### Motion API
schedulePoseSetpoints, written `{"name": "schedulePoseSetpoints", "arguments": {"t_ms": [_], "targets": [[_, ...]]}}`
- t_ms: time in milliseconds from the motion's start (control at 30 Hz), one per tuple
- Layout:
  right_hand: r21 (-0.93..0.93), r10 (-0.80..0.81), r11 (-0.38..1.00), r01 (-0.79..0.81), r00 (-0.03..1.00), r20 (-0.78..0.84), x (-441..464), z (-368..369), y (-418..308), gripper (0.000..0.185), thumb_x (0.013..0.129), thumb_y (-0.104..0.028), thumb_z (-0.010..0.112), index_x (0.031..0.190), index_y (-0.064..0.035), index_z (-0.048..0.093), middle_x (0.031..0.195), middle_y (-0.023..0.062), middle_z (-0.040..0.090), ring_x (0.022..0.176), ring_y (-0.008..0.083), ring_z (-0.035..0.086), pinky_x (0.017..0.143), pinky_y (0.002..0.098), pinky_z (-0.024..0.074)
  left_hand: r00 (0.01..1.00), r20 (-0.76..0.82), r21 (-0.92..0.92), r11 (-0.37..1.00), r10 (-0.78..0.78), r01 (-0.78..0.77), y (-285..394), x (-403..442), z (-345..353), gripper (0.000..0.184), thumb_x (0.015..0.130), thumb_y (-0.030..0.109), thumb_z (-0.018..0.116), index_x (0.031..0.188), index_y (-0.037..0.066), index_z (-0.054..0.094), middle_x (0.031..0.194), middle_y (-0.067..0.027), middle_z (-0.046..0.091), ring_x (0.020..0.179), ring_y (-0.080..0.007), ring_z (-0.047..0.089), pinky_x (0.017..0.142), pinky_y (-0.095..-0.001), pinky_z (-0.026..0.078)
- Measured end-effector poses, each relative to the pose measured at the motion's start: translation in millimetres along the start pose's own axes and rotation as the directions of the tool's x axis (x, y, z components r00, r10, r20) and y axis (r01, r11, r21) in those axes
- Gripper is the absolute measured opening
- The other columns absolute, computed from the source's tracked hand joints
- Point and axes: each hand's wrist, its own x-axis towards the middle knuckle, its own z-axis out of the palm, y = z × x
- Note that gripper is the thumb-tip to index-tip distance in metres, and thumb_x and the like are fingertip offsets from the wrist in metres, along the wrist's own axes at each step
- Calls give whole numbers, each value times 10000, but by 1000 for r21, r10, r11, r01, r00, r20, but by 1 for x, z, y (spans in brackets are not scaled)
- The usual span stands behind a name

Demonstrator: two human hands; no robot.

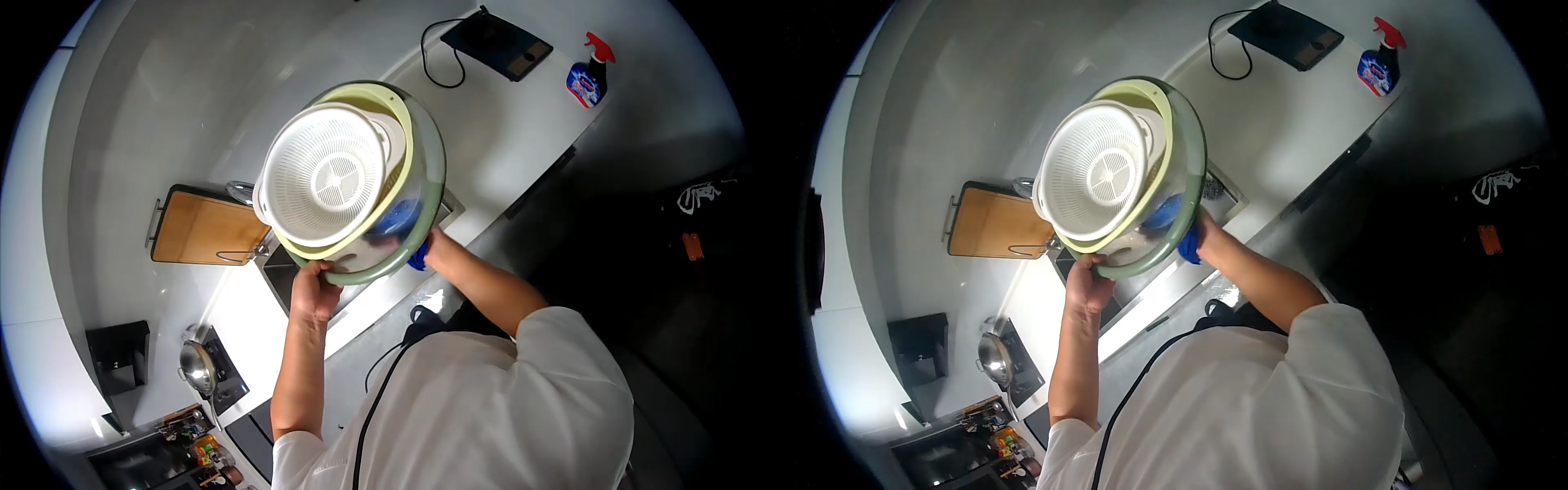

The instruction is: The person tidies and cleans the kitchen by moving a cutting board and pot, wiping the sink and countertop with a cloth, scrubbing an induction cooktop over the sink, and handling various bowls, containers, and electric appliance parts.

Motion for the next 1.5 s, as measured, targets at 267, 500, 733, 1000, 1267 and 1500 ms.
{"name": "schedulePoseSetpoints", "arguments": {"t_ms": [267, 500, 733, 1000, 1267, 1500], "targets": [[-296, -281, 928, 224, 945, -166, 19, -63, -79, 357, 1005, -250, 425, 1071, -12, 683, 1010, 128, 710, 949, 239, 698, 876, 381, 572, 993, 87, 93, 993, -80, 72, -11, -14, 1, 297, 884, 5, 467, 1163, -61, 542, 1141, -171, 605, 1051, -280, 607, 953, -426, 534], [-578, -469, 745, 332, 877, -101, 24, -50, -145, 418, 1043, -326, 436, 1186, 9, 642, 1123, 155, 708, 1049, 243, 677, 957, 353, 514, 982, 96, 121, 981, -162, 150, 5, 5, 5, 239, 853, -21, 538, 1078, 52, 567, 1042, -48, 591, 921, -214, 600, 860, -365, 536], [-689, -565, 694, 210, 752, -340, -52, -28, -212, 827, 970, -657, 493, 1484, -16, 397, 1377, 192, 550, 1266, 286, 538, 1082, 417, 399, 947, 240, 232, 960, -213, 157, -5, 85, 64, 152, 883, 53, 555, 1032, 81, 562, 988, -52, 579, 890, -214, 595, 717, -361, 543], [-719, -695, 604, 344, 668, -265, -38, 8, -340, 795, 986, -666, 446, 1516, -78, 370, 1434, 136, 526, 1289, 278, 519, 1086, 455, 383, 890, 448, 36, 996, -90, 83, -54, 196, 297, 262, 924, 72, 510, 1180, 38, 552, 1148, -107, 597, 998, -249, 606, 745, -387, 547], [-779, -755, 551, 299, 575, -314, -7, -1, -494, 826, 987, -639, 480, 1558, -69, 302, 1475, 166, 475, 1290, 297, 516, 1048, 425, 417, 903, 421, -34, 993, -90, 114, -98, 314, 478, 291, 948, 47, 494, 1237, 49, 532, 1174, -98, 612, 1047, -257, 623, 820, -380, 551], [-733, -722, 610, 300, 591, -359, -15, -45, -528, 815, 965, -590, 579, 1527, -49, 342, 1365, 160, 531, 1124, 279, 619, 904, 381, 492, 910, 403, 22, 996, -93, 92, -102, 382, 515, 230, 968, 47, 502, 1193, 40, 553, 1116, -86, 635, 1004, -242, 636, 877, -377, 563]]}}
